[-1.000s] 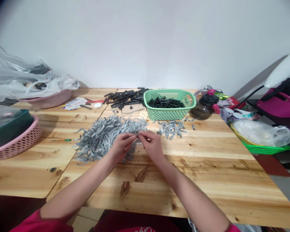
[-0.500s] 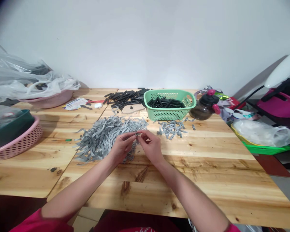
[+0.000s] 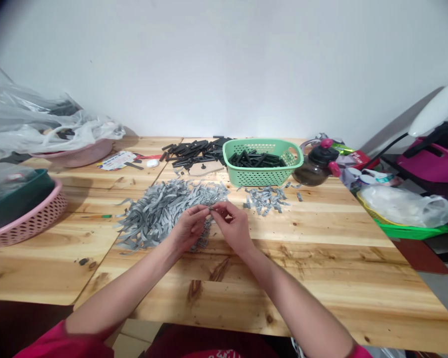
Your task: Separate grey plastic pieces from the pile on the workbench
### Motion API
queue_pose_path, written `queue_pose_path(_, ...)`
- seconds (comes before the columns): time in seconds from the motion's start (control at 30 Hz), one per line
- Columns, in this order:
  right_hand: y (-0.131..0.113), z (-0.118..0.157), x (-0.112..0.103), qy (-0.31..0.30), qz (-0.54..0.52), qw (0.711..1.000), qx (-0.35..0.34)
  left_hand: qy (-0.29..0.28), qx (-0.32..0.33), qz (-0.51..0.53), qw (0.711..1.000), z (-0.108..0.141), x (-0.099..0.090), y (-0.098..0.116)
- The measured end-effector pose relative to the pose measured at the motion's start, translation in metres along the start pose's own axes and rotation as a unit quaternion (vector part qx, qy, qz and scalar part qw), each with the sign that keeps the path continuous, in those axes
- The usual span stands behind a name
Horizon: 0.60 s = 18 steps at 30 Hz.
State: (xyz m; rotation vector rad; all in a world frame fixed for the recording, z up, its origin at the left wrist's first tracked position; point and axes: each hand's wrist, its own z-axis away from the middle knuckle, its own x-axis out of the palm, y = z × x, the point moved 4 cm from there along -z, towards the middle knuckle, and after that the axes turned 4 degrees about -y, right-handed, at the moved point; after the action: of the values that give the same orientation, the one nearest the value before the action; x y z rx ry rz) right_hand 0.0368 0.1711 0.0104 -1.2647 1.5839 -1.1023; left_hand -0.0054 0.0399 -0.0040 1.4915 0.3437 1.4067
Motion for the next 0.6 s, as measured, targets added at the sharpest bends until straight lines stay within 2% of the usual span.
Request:
queue_pose_path(0.13, 0.005, -0.004, 0.0, -0.017, -0.118, 0.992, 0.049, -0.009, 0.007, 0.006, 1.0, -0.001, 0.0, 0.0)
queue_pose_path(0.23, 0.008, -0.006, 0.003, -0.076, -0.244, 0.96, 0.111, -0.01, 0.02, -0.009, 1.0, -0.001, 0.001, 0.001)
queue_pose_path(0.33, 0.009, -0.005, 0.004, -0.117, -0.303, 0.931, 0.167, 0.0, 0.038, -0.05, 0.998, 0.0, 0.0, 0.003)
queue_pose_path(0.4, 0.01, -0.004, 0.003, -0.118, -0.317, 0.92, 0.197, 0.006, 0.052, -0.078, 0.996, 0.0, 0.0, 0.004)
queue_pose_path(0.6, 0.01, -0.004, 0.002, -0.066, -0.357, 0.897, 0.252, 0.002, 0.073, -0.114, 0.991, -0.001, -0.002, 0.006)
